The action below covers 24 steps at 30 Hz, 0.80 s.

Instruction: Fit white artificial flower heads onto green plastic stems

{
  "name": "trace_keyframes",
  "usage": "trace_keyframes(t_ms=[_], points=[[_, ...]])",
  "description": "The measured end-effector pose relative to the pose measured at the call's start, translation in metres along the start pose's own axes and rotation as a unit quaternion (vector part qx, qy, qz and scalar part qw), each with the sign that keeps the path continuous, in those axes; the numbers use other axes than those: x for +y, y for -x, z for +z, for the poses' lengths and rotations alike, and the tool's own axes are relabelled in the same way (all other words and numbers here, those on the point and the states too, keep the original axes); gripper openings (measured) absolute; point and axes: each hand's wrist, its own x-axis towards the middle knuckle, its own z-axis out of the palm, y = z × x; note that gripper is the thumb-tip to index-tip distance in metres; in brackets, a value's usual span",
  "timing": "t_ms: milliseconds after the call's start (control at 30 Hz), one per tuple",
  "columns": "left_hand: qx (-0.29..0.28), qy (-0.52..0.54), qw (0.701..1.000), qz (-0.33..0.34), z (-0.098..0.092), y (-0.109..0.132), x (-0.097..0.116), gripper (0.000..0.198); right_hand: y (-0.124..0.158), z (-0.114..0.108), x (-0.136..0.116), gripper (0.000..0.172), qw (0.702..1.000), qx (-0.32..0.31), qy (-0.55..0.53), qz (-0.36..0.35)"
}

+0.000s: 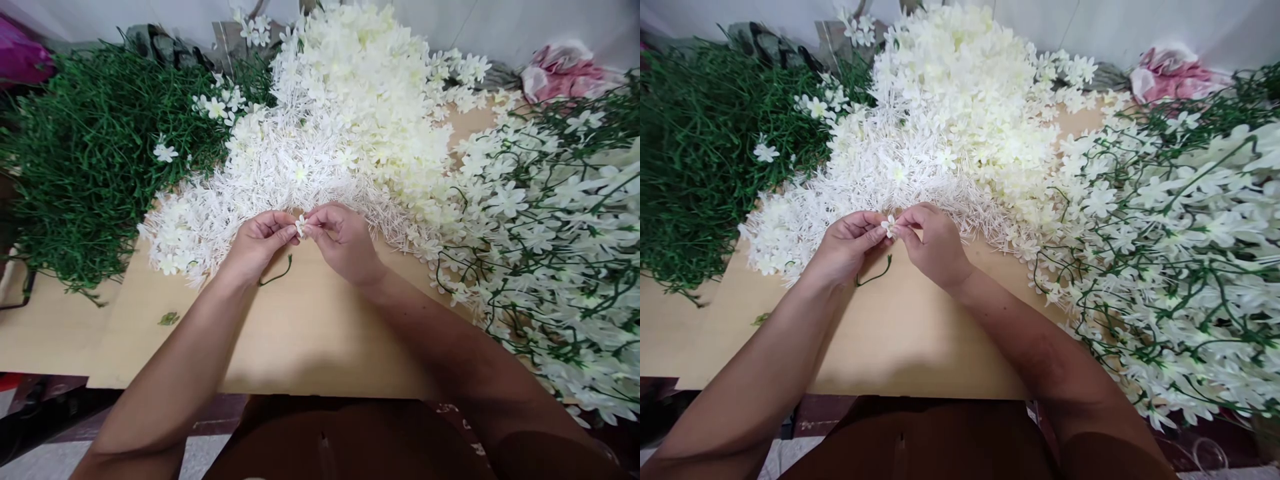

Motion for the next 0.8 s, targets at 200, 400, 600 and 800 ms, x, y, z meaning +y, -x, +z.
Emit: trace_keyframes(t_ms=[200,400,600,800], points=[[-0.004,-0.009,1.0,-0.01,0.002,0.002,0.002,0.036,0.0,0.002,-0.001,0.013,0.998,0.008,0.038,-0.058],[0.0,-0.01,1.0,0.002,0.005,0.004,0.005,0.038,-0.002,0.001,-0.002,0.014,0.994,-0.036,-0.098,0.035],[0.018,-0.023,0.999,0.013,0.007,0.002,0.002,0.04,-0.003,0.003,-0.002,0.032,0.977,-0.037,-0.176,0.111],[0.037,-0.277,0.957,0.076,-0.008,0.005,0.003,0.026,-0.008,-0.005,0.001,0.037,0.962,-0.036,-0.217,0.162]])
